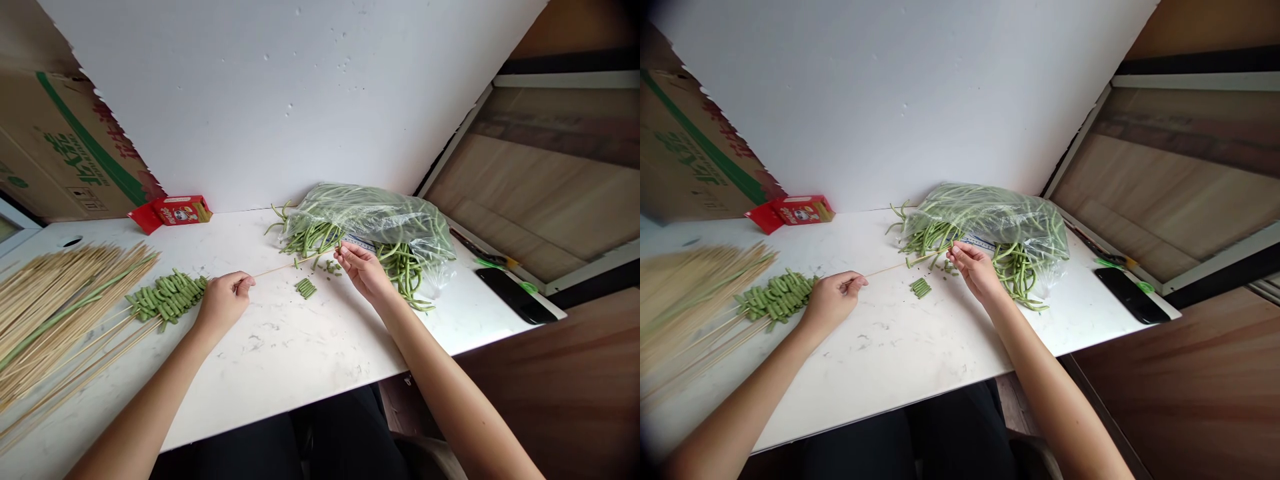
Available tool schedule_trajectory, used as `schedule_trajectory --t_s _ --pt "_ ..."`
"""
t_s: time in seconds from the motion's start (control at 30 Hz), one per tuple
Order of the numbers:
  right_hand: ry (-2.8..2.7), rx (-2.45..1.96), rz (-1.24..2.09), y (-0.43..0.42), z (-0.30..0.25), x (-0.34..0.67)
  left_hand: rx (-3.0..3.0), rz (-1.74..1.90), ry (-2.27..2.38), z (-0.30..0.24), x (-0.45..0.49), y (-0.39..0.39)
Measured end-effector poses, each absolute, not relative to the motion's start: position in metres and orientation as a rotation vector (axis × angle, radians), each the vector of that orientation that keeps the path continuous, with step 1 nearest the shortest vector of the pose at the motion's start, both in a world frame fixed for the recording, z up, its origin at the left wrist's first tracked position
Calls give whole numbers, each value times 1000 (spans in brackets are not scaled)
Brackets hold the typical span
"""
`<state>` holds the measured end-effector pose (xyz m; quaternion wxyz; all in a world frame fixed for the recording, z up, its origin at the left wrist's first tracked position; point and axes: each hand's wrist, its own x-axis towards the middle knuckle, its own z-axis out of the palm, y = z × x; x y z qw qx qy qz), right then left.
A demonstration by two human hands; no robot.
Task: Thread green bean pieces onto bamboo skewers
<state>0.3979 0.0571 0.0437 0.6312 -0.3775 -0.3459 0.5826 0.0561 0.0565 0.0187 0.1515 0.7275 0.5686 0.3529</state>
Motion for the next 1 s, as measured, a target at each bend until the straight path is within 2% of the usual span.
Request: schedule_trajectory --t_s 1.0 --pt "-835 -952 1286 56 39 390 2061 971 1714 24 53 55"
